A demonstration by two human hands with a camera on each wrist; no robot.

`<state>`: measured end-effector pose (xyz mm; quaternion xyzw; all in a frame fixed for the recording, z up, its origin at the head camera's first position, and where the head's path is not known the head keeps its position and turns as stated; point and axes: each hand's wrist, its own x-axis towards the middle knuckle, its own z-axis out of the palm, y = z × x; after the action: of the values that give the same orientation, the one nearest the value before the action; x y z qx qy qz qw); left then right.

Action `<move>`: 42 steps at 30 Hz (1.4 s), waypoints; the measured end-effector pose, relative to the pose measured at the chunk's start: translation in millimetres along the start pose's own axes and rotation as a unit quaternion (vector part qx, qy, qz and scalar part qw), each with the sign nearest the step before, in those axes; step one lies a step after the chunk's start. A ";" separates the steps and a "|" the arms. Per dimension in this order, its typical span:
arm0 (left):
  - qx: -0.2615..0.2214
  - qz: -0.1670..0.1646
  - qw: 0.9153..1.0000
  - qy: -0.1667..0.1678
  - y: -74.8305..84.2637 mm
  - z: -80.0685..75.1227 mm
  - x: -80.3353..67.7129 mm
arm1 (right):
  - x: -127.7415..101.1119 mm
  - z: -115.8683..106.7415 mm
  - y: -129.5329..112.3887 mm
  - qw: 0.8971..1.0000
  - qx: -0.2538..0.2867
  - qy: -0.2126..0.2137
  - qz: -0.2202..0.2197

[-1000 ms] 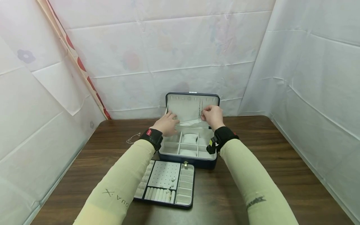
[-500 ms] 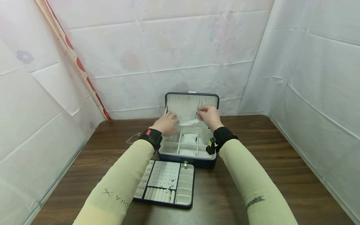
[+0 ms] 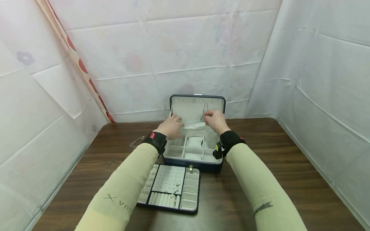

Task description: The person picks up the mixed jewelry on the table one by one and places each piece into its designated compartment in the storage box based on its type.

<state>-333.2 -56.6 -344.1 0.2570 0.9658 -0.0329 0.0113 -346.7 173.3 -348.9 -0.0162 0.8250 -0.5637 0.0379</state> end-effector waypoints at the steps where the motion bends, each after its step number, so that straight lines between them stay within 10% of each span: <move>1: -0.001 0.000 1.000 -0.001 0.6 -0.9 -1.2 | -0.5 -0.3 0.1 1.000 -0.001 0.003 -0.004; 26: -0.028 -0.010 1.000 -0.007 5.5 -6.1 -7.4 | -13.3 -28.6 28.7 0.978 -0.150 0.126 -0.067; 42: -0.019 -0.009 1.000 -0.003 1.1 5.9 2.8 | -19.4 -34.5 43.3 0.958 -0.242 0.123 -0.088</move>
<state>-335.1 -54.7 -350.2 0.2477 0.9685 -0.0154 0.0187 -329.4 222.4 -375.8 -0.0285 0.9302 -0.3461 -0.1186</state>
